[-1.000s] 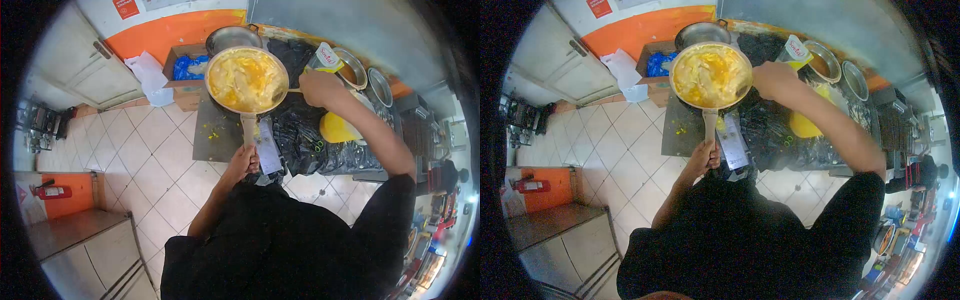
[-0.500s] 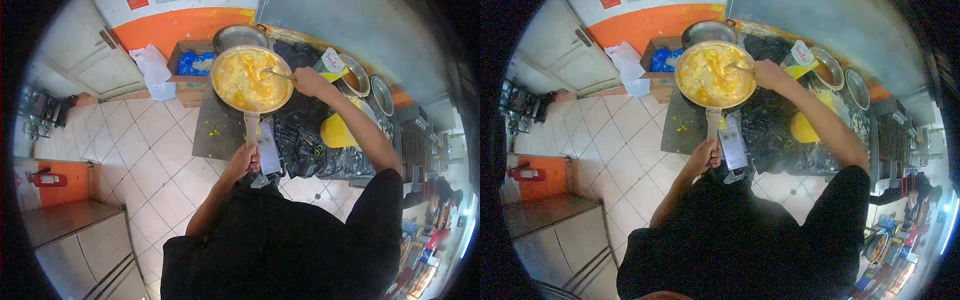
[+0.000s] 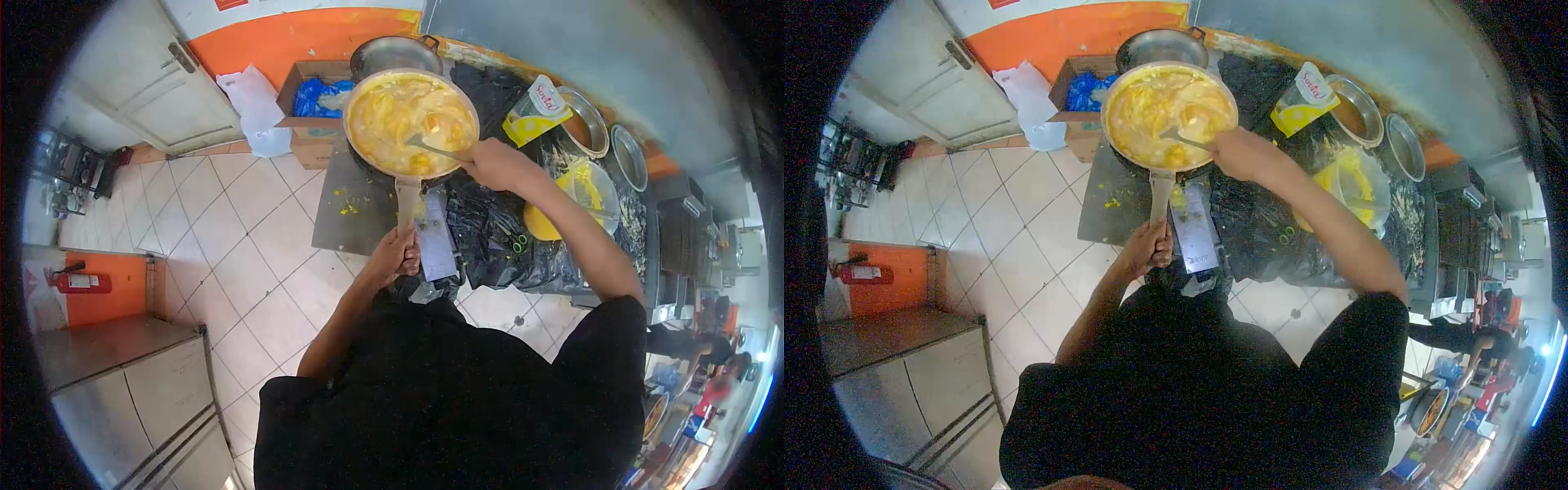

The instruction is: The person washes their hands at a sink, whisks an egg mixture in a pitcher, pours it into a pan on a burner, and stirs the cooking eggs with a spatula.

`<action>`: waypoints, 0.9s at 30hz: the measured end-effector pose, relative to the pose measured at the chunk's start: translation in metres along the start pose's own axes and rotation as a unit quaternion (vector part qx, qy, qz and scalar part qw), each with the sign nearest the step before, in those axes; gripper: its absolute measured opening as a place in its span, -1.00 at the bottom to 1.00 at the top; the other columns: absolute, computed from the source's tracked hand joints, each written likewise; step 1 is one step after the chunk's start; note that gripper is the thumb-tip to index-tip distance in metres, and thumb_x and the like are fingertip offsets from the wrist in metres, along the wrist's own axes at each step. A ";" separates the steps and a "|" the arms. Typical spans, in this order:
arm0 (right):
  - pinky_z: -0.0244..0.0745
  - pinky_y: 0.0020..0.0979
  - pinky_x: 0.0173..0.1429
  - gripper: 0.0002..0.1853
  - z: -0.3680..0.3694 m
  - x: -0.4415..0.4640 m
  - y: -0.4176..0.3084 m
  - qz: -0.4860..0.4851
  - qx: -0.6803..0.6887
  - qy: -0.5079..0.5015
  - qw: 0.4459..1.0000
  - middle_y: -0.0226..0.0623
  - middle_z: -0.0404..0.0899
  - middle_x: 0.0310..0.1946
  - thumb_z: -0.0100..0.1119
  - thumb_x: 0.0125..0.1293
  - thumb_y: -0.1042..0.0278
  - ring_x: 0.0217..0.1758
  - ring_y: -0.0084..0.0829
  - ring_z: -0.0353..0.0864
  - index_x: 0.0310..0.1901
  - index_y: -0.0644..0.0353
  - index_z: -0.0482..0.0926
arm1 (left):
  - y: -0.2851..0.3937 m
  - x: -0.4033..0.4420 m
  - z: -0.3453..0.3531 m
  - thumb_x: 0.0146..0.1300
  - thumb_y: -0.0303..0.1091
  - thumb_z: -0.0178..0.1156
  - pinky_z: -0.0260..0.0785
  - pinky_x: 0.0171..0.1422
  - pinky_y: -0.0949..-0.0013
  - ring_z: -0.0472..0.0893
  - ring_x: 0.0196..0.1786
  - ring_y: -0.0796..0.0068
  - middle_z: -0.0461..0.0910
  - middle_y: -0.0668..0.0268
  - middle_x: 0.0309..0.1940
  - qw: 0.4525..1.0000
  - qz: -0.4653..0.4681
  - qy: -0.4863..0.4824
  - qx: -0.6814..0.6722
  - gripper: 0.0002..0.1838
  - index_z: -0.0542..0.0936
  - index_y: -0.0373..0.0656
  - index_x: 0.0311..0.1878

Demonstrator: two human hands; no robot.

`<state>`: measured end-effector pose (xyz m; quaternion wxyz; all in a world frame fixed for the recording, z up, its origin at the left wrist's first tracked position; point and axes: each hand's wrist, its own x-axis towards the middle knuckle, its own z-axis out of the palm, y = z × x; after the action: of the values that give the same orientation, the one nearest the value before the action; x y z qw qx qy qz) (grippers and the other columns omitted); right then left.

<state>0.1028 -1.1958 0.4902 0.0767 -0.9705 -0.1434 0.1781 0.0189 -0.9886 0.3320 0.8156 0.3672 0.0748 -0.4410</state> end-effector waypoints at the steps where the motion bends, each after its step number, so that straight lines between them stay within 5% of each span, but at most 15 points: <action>1: 0.45 -0.16 -0.12 -0.76 -0.008 -0.005 0.002 -0.001 0.000 0.000 1.000 0.00 0.54 -0.31 -0.08 0.17 0.31 -0.23 -0.05 0.54 -0.21 0.18 0.54 | 0.000 0.001 0.001 0.33 -0.04 -0.15 0.09 -0.65 0.48 0.18 -0.71 0.60 0.13 0.47 -0.72 1.000 0.000 0.001 0.000 -0.69 0.23 -0.08 -0.38; 3: 0.43 -0.19 -0.17 -0.69 -0.021 -0.015 0.010 -0.007 -0.024 -0.020 0.999 -0.01 0.54 -0.36 -0.05 0.18 0.31 -0.28 -0.05 0.53 -0.04 0.04 0.51 | -0.001 0.001 0.002 0.33 -0.05 -0.15 0.05 -0.67 0.49 0.17 -0.75 0.61 0.16 0.47 -0.74 1.000 -0.005 0.016 -0.015 -0.67 0.31 -0.11 -0.39; 13: 0.42 -0.19 -0.15 -0.72 -0.040 -0.062 -0.015 0.084 -0.043 -0.037 0.995 -0.04 0.54 -0.37 0.02 0.15 0.34 -0.29 -0.10 0.54 -0.09 0.03 0.55 | 0.001 -0.002 0.004 0.34 -0.07 -0.18 0.05 -0.68 0.49 0.18 -0.74 0.63 0.15 0.47 -0.74 1.000 0.003 0.008 -0.023 -0.69 0.30 -0.09 -0.38; 21: 0.46 -0.09 -0.23 -0.76 0.007 -0.024 -0.031 0.129 -0.017 0.016 0.991 0.04 0.54 -0.42 -0.07 0.20 0.29 -0.33 0.02 0.54 -0.24 0.20 0.56 | 0.000 -0.002 0.002 0.35 -0.11 -0.19 0.09 -0.69 0.47 0.17 -0.74 0.61 0.15 0.46 -0.73 1.000 0.016 0.004 0.004 -0.70 0.27 -0.10 -0.40; 23: 0.48 -0.14 -0.17 -0.80 0.009 -0.012 -0.032 0.154 0.006 0.035 0.987 0.09 0.54 -0.38 -0.08 0.07 0.48 -0.27 -0.01 0.57 -0.36 0.33 0.55 | 0.000 -0.002 0.002 0.35 -0.11 -0.19 0.09 -0.68 0.47 0.17 -0.74 0.61 0.14 0.46 -0.73 1.000 0.010 0.007 0.003 -0.71 0.27 -0.10 -0.40; 27: 0.49 -0.16 -0.17 -0.80 0.020 0.018 -0.020 0.131 0.014 0.061 0.989 0.10 0.54 -0.37 -0.07 0.07 0.47 -0.25 -0.03 0.57 -0.35 0.34 0.54 | 0.000 -0.002 0.001 0.36 -0.12 -0.19 0.07 -0.66 0.49 0.16 -0.74 0.61 0.15 0.46 -0.72 1.000 0.003 0.010 0.012 -0.72 0.27 -0.10 -0.39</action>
<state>0.1068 -1.1693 0.4699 0.0750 -0.9888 -0.0078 0.1287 0.0177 -0.9877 0.3341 0.8117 0.3818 0.0768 -0.4352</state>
